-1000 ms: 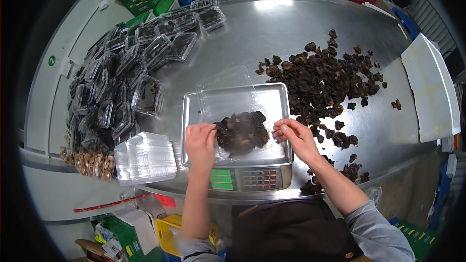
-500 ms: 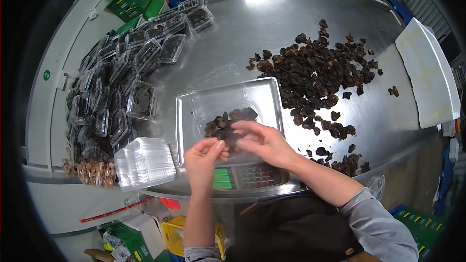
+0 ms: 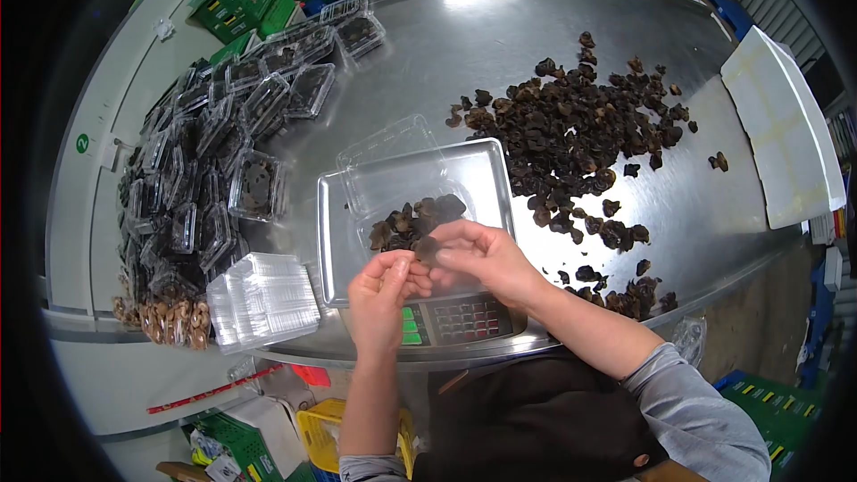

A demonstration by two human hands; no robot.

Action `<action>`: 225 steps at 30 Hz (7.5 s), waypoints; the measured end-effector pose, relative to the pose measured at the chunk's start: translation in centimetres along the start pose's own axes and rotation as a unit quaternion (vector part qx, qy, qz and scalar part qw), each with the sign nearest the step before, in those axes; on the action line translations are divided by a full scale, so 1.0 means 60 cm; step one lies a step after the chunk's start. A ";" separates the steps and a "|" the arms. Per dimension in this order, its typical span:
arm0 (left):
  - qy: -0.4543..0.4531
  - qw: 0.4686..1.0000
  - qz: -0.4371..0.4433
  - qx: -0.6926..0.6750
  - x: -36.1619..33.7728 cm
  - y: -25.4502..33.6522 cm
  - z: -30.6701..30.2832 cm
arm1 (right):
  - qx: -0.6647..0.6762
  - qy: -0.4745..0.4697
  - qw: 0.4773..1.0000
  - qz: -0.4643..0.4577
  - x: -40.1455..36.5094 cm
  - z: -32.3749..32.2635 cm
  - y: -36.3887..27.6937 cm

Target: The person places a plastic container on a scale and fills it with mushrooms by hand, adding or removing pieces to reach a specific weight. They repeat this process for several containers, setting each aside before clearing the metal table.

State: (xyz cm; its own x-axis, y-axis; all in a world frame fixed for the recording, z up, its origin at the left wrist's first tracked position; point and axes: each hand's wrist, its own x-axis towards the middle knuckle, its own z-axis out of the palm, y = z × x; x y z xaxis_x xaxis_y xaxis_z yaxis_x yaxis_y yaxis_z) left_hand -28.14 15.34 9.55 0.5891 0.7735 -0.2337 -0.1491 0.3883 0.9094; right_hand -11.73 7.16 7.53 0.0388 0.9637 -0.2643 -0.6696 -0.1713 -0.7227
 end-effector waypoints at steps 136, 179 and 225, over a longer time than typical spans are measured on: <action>0.331 0.699 0.244 0.585 0.096 0.107 -0.246 | -0.158 0.035 0.986 0.042 -0.093 -0.097 0.011; -0.128 0.841 0.201 0.486 -0.015 -0.118 0.207 | -0.666 0.188 0.666 -0.279 0.035 -0.397 -0.167; -0.048 0.942 0.022 0.330 0.227 -0.339 0.347 | -0.530 0.178 0.827 -0.049 -0.067 -0.459 -0.100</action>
State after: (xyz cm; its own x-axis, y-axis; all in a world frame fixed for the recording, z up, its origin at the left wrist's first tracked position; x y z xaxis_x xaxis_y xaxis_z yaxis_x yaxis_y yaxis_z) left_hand -0.53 7.55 -4.99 0.6679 0.7204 -0.1868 0.3325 -0.0644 0.9409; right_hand 12.59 -1.33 -4.65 0.3970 0.8945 -0.2055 0.3701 -0.3609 -0.8561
